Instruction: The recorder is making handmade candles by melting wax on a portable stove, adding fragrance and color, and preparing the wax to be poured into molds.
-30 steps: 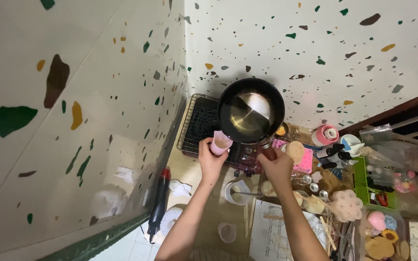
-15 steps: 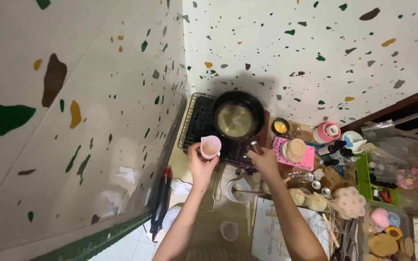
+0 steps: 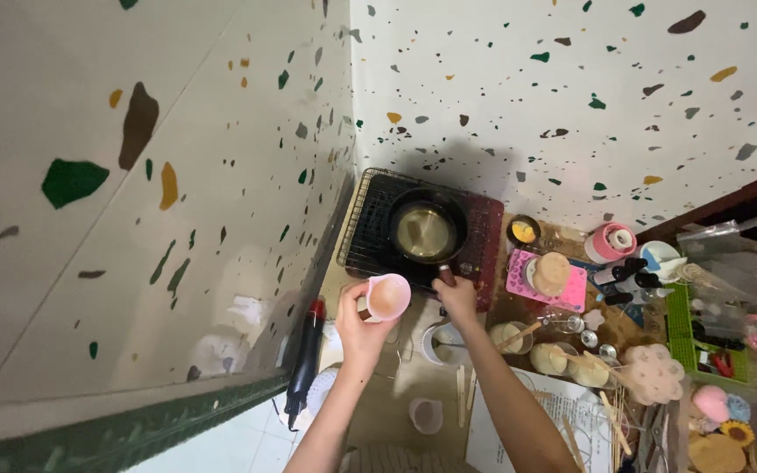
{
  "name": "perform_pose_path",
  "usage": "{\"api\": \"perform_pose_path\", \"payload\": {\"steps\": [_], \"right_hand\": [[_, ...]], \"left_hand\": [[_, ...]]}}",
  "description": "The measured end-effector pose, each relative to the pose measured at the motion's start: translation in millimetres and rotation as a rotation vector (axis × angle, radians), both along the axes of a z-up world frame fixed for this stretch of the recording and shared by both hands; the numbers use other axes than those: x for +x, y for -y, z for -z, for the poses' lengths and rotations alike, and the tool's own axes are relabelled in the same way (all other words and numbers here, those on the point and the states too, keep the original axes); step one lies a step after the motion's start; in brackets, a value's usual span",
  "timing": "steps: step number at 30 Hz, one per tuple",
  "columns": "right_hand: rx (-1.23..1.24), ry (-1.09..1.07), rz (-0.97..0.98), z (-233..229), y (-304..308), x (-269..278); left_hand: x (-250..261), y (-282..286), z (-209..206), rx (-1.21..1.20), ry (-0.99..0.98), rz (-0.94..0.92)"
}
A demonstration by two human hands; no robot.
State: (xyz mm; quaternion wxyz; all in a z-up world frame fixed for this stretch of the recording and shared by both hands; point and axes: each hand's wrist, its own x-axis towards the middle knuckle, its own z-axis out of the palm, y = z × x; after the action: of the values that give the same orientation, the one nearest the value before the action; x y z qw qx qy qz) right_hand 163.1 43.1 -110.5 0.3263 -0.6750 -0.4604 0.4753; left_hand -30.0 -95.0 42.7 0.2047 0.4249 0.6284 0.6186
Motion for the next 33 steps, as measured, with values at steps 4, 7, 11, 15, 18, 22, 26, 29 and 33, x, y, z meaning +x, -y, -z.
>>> {"api": "perform_pose_path", "payload": {"steps": [4,7,11,15,18,22,26,29,33], "right_hand": [[-0.050,0.097,-0.051,-13,7,-7],[-0.087,0.091,-0.088,-32,10,-12],[0.266,0.330,-0.154,7,7,6],[0.383,0.557,-0.089,-59,45,30],[0.418,-0.171,-0.068,-118,83,62],[0.332,-0.277,-0.437,-267,160,82],[0.376,0.207,-0.395,-299,209,99],[0.448,0.330,-0.259,-284,232,126],[0.469,0.394,-0.200,-256,264,163]], "left_hand": [[4,11,-9,0.034,-0.045,0.019],[10,17,-19,0.017,-0.040,0.039],[20,25,-24,0.038,-0.045,0.055],[35,37,-30,0.039,-0.057,0.102],[51,43,-42,0.027,-0.068,0.177],[91,52,-54,0.044,-0.025,0.324],[133,69,-57,0.119,0.013,0.518],[167,86,-33,0.021,-0.002,0.654],[202,120,-9,-0.098,0.087,0.738]]}}
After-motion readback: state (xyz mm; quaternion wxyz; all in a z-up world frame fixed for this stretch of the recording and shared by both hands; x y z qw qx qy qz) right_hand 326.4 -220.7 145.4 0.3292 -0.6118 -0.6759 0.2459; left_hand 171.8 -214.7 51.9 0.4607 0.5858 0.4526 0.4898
